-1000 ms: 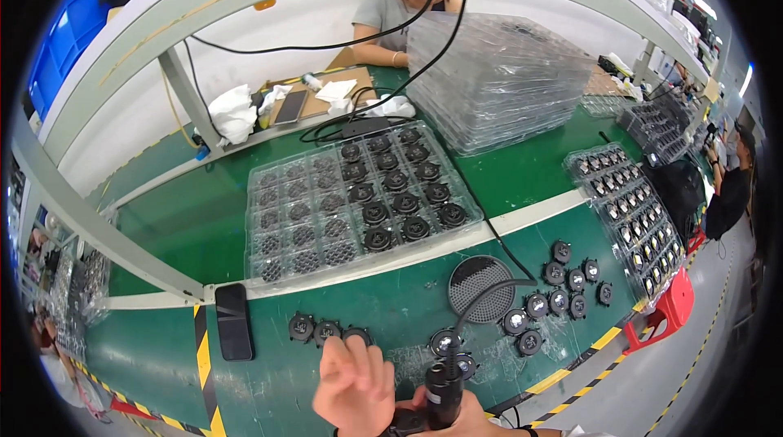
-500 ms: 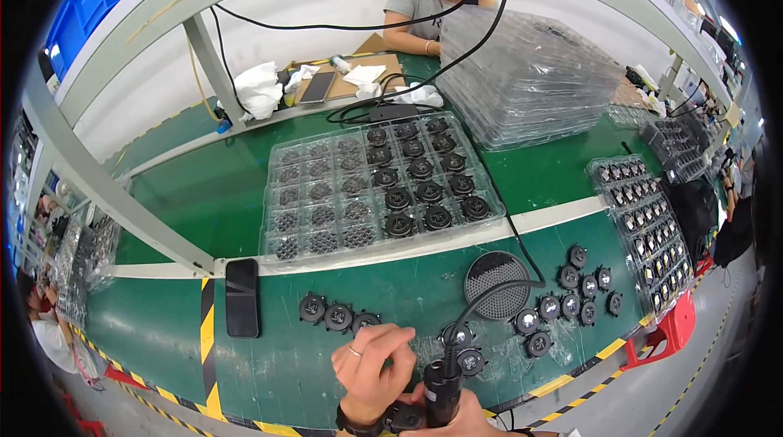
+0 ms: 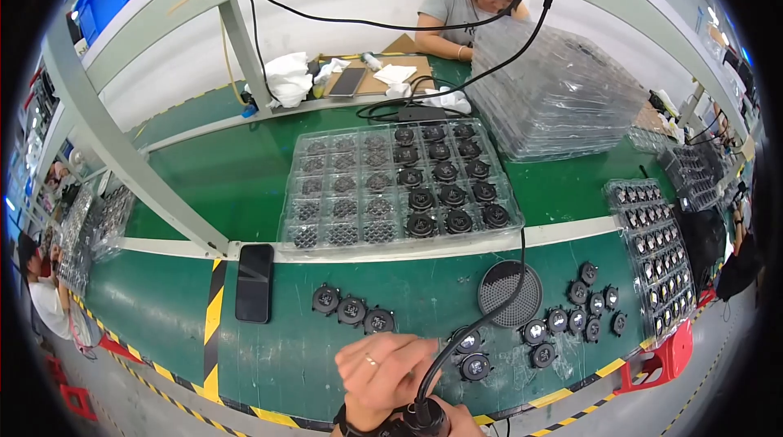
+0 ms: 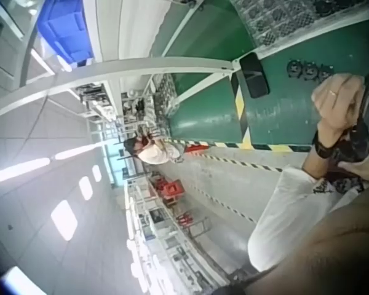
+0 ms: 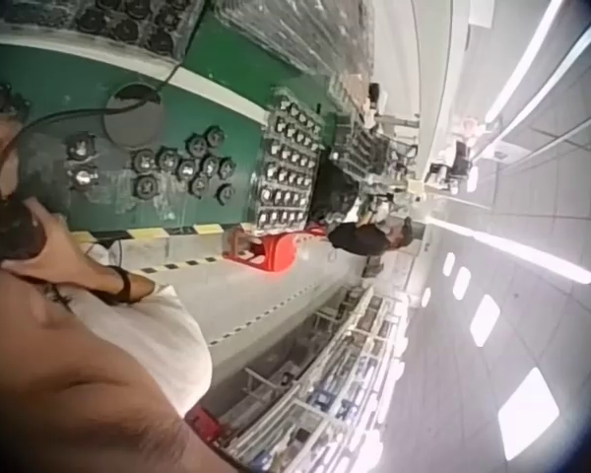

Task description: The person uses an electric screwdriver to pick up screws from a tray and drive them into the back of several smartwatches, moving each one aside after completion.

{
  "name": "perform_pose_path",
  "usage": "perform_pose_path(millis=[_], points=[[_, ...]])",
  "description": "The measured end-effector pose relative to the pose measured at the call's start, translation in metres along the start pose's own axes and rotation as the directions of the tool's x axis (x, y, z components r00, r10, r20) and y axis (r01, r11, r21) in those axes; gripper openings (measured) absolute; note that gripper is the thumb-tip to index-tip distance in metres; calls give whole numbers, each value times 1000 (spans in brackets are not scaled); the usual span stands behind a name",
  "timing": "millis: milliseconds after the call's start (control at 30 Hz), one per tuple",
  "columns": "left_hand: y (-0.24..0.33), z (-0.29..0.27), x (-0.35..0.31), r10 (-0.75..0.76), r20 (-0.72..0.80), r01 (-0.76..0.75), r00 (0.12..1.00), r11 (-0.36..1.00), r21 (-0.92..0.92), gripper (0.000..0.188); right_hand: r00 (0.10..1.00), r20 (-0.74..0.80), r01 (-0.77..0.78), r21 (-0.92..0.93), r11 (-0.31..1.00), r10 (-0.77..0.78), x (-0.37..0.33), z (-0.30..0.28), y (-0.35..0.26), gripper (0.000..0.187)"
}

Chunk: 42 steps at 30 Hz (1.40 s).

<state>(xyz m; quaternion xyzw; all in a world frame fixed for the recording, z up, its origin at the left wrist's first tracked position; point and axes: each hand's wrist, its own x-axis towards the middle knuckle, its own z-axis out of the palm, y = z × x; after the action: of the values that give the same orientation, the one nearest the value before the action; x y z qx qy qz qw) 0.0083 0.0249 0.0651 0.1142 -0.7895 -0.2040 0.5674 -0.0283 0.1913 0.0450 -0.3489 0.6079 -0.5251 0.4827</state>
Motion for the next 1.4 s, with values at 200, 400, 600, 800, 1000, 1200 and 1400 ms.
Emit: perform_pose_path(millis=[200, 400, 600, 800, 1000, 1200, 1400], points=[[-1, -7, 0, -72, -115, 79, 991, 995, 55, 20, 1000, 5, 9, 27, 1000, -9, 5, 6, 13, 71], [-15, -23, -10, -85, -209, 95, 974, 995, 36, 11, 978, 209, -71, 362, 930, -7, 15, -1, 5, 53], [29, -47, -46, -515, -267, 266, 815, 740, -618, 19, 997, 74, -4, 402, 915, -28, 9, -26, -10, 48], [56, -20, -99, -212, 499, 489, 840, 694, -528, 19, 808, -541, 463, 340, 819, -232, 13, -78, -38, 30], [88, 18, -79, -145, 910, 781, 387, 576, -241, 54, 568, -801, 645, 289, 707, -191, 38, -100, -59, 30], [94, 29, -84, -206, 929, 735, 306, 671, -93, 60, 593, -772, 612, 247, 752, -229, 46, -95, -49, 31], [98, 30, -83, -212, 942, 758, 259, 649, -62, 54, 586, -770, 590, 192, 784, -252, 48, -89, -49, 32]])
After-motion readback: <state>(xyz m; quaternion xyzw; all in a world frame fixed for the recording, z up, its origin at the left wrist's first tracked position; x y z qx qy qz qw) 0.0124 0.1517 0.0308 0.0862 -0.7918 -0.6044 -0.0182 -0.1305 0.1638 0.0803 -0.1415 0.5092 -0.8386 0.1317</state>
